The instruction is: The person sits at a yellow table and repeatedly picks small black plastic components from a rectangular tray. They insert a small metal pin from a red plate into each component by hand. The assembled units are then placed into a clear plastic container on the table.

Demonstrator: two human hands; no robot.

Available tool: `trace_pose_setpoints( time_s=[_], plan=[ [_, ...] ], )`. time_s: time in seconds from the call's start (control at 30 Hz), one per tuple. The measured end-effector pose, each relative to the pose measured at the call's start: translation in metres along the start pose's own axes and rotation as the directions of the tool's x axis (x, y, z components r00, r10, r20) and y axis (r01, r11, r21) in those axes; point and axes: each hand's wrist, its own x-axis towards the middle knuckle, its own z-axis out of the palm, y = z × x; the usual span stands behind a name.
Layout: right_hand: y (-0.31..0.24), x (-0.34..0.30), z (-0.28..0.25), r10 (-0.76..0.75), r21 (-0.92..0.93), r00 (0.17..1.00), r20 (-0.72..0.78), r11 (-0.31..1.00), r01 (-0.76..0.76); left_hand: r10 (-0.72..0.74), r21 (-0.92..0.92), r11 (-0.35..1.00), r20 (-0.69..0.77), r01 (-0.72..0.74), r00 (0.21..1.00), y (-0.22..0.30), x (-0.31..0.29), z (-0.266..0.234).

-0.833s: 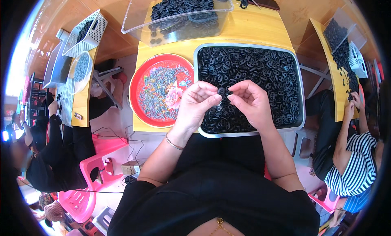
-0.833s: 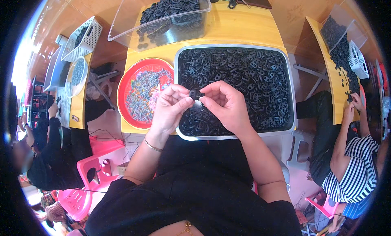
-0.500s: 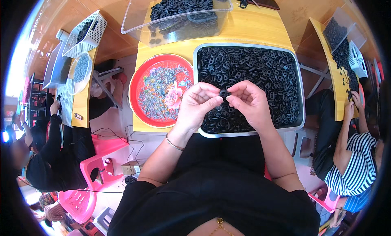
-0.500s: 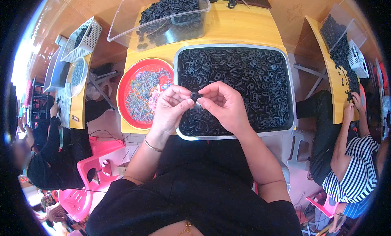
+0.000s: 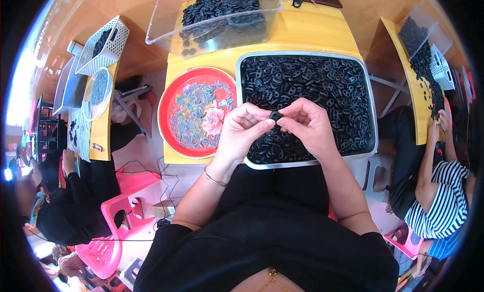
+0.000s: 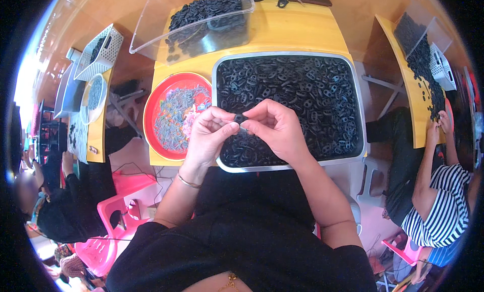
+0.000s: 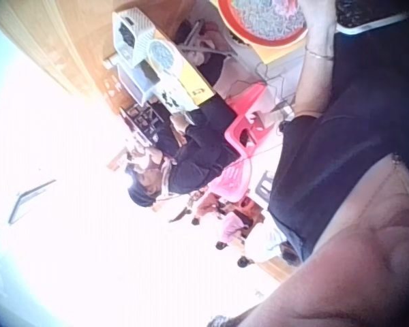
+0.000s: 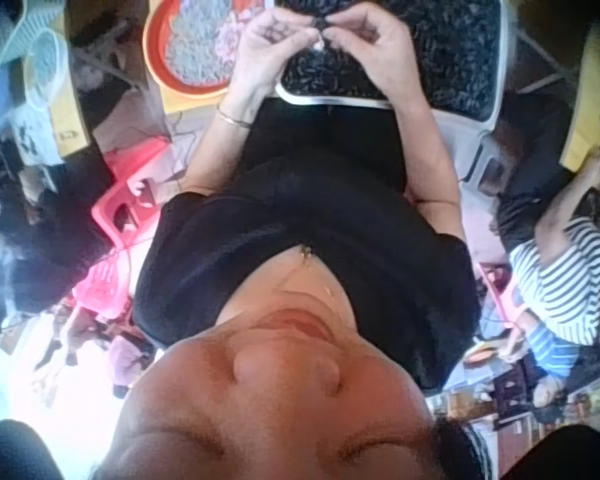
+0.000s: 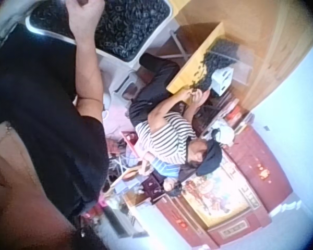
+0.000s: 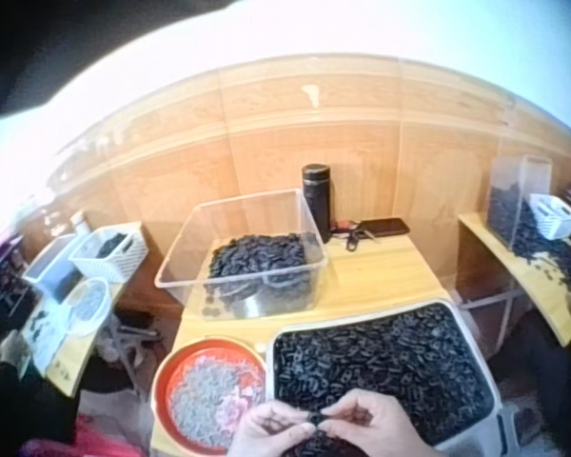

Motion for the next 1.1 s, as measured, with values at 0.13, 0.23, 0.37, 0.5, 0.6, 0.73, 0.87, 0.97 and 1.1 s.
trace_pose_setpoints(
  time_s=[0.13, 0.23, 0.37, 0.5, 0.6, 0.73, 0.87, 0.97, 1.1],
  plan=[
    [-0.003, 0.001, -0.001, -0.032, -0.086, 0.999, 0.03, 0.996, 0.034, -0.089, -0.056, 0.995, -0.009, 0.088, 0.996, 0.003, 0.001, 0.002],
    [-0.01, 0.001, 0.0, -0.082, -0.181, 0.993, 0.089, 0.979, 0.097, -0.148, -0.149, 0.977, 0.061, 0.156, 0.987, 0.006, 0.002, 0.001],
    [-0.012, 0.002, -0.004, -0.146, -0.328, 0.971, 0.187, 0.923, 0.202, -0.236, -0.184, 0.951, 0.091, 0.249, 0.968, 0.008, 0.001, 0.001],
    [-0.01, 0.001, -0.005, -0.103, -0.304, 0.975, 0.195, 0.939, 0.16, -0.292, -0.215, 0.925, 0.13, 0.315, 0.947, 0.01, 0.0, 0.001],
    [-0.01, 0.0, -0.005, -0.079, -0.329, 0.976, 0.202, 0.933, 0.144, -0.31, -0.202, 0.919, 0.163, 0.339, 0.937, 0.012, 0.0, -0.001],
    [-0.004, -0.001, -0.001, -0.114, -0.272, 0.979, 0.171, 0.949, 0.158, -0.291, -0.158, 0.934, 0.181, 0.319, 0.94, 0.014, 0.0, -0.004],
    [-0.005, 0.0, -0.001, -0.086, -0.191, 0.981, 0.172, 0.974, 0.119, -0.291, -0.135, 0.942, 0.129, 0.308, 0.948, 0.019, -0.001, 0.002],
    [-0.01, 0.0, -0.003, -0.113, -0.279, 0.974, 0.195, 0.946, 0.166, -0.253, -0.061, 0.962, 0.159, 0.266, 0.954, 0.02, 0.0, 0.0],
    [-0.007, -0.002, -0.002, -0.162, -0.242, 0.979, 0.122, 0.952, 0.187, -0.244, -0.012, 0.968, 0.22, 0.252, 0.945, 0.024, 0.007, 0.002]
  ],
)
